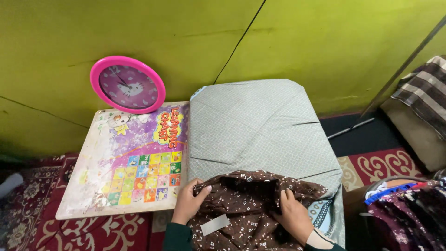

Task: Fold a brown patterned shirt on a cushioned surface.

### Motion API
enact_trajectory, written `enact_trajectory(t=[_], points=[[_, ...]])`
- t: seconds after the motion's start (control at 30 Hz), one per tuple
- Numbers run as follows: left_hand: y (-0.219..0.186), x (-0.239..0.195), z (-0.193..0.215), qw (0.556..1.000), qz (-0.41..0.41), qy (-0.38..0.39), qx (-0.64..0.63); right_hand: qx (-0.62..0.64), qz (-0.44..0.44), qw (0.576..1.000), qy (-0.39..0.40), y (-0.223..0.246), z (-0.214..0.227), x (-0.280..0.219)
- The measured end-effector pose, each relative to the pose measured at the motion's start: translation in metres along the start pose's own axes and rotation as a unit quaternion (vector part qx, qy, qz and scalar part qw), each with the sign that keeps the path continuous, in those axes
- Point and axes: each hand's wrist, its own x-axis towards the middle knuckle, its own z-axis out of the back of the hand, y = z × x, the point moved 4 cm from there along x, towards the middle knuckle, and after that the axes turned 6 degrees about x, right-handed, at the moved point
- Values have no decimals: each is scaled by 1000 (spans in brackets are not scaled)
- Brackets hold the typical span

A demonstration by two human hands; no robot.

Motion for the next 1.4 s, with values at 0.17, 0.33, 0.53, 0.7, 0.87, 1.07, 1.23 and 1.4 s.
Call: enact_trajectory(t=[0.17, 0.33, 0.53, 0.7, 0.87, 1.07, 1.23, 1.4], points=[[-23, -9, 7, 997, -22, 26, -66, 139, 52, 989, -22, -15, -19, -11], [-58, -18, 8, 978, -5, 49, -205, 268, 47, 961, -40, -38, -45, -16], [-117, -9, 29, 956, -132, 52, -257, 392, -32, 919, 29, -28, -4, 3], [-156, 23, 77, 960, -155, -87, -214, 565, -109, 805, 147, 7, 108, 41], [-221, 47, 112, 911, -328, -214, -132, 330, 178, 880, -291, 10, 223, 92], [-205, 47, 85, 883, -392, -254, -37, 74, 259, 835, -480, 2, 258, 103], [-55, 69, 5, 905, -363, -156, 156, -81, 81, 916, -384, -76, 149, 100], [24, 53, -57, 939, -236, -31, 249, -125, -63, 979, -150, -140, 85, 71]])
